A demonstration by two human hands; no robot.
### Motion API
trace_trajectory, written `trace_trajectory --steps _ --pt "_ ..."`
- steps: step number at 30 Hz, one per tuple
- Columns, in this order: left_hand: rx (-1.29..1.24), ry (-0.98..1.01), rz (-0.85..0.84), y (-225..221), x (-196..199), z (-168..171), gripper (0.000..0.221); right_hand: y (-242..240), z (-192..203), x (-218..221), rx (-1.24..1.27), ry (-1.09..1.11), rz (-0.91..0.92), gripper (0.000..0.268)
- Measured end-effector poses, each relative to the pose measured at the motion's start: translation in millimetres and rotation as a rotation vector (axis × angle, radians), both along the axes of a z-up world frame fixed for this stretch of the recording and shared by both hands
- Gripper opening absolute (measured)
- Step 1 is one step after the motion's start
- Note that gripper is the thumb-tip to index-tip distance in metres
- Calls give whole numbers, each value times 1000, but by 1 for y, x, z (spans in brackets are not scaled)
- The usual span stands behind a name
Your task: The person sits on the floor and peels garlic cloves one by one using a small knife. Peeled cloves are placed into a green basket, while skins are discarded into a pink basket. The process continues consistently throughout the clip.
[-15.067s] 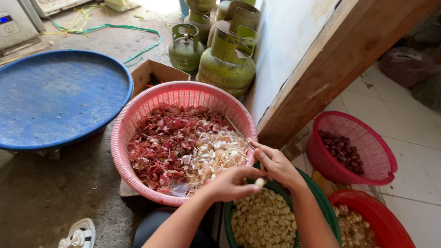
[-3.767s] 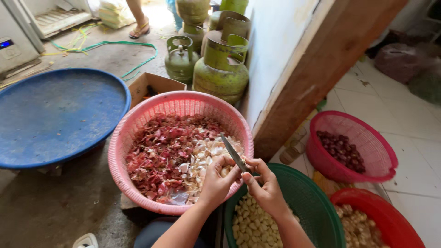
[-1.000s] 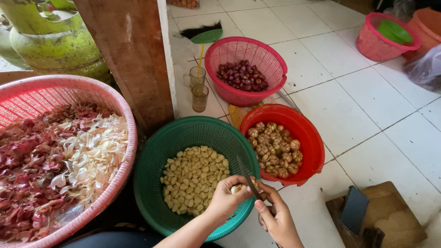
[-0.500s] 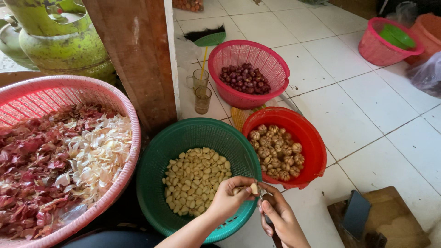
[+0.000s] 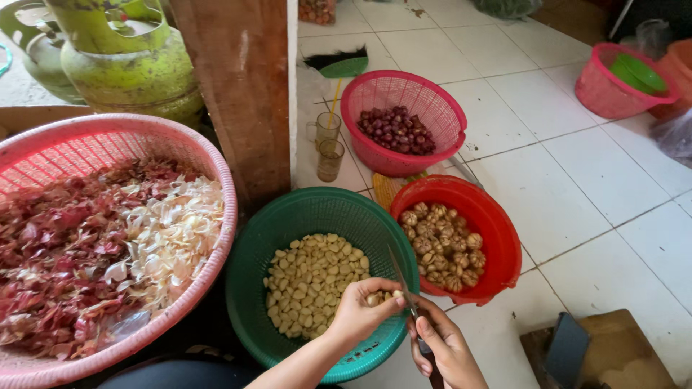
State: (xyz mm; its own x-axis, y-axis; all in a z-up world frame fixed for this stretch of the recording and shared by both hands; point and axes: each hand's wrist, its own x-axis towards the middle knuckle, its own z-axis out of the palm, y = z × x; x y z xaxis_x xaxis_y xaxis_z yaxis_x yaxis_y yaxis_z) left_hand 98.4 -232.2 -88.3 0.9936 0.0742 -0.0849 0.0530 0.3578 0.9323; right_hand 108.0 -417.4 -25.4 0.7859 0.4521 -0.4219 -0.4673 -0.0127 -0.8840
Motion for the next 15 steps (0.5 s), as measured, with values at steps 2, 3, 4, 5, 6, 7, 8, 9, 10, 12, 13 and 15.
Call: trace_trajectory --steps 2,3,4,5,6,7,8,9,10,12,13,15 --pt "-41 -8 13 4 -2 1 25 4 -3 -1 27 16 -8 54" --pt "-61 -13 20 7 -3 1 25 6 -5 -1 41 23 -11 54" --pt "-89 -20 24 11 -4 1 26 9 -6 -1 59 16 9 54" --pt "-117 -28 27 15 -5 1 28 11 -7 0 77 8 29 54" --pt "-144 -37 32 19 -6 1 29 14 -8 2 94 0 50 54" --pt "-155 -58 35 24 -7 1 30 17 -8 4 105 -17 61 54" --pt "-165 -79 38 29 -8 2 31 21 -8 6 117 -35 73 53" --pt "-175 -100 41 34 -10 2 32 26 -7 7 129 -52 85 53" --pt "-184 -115 52 39 -11 4 32 30 -5 8 147 -73 112 53" --pt "-200 -147 78 49 -13 9 33 42 3 14 185 -116 171 52" --pt "-184 -164 101 55 -15 14 33 50 8 17 185 -149 180 51" --pt "-150 -197 154 69 -20 25 32 69 20 22 186 -213 202 51"
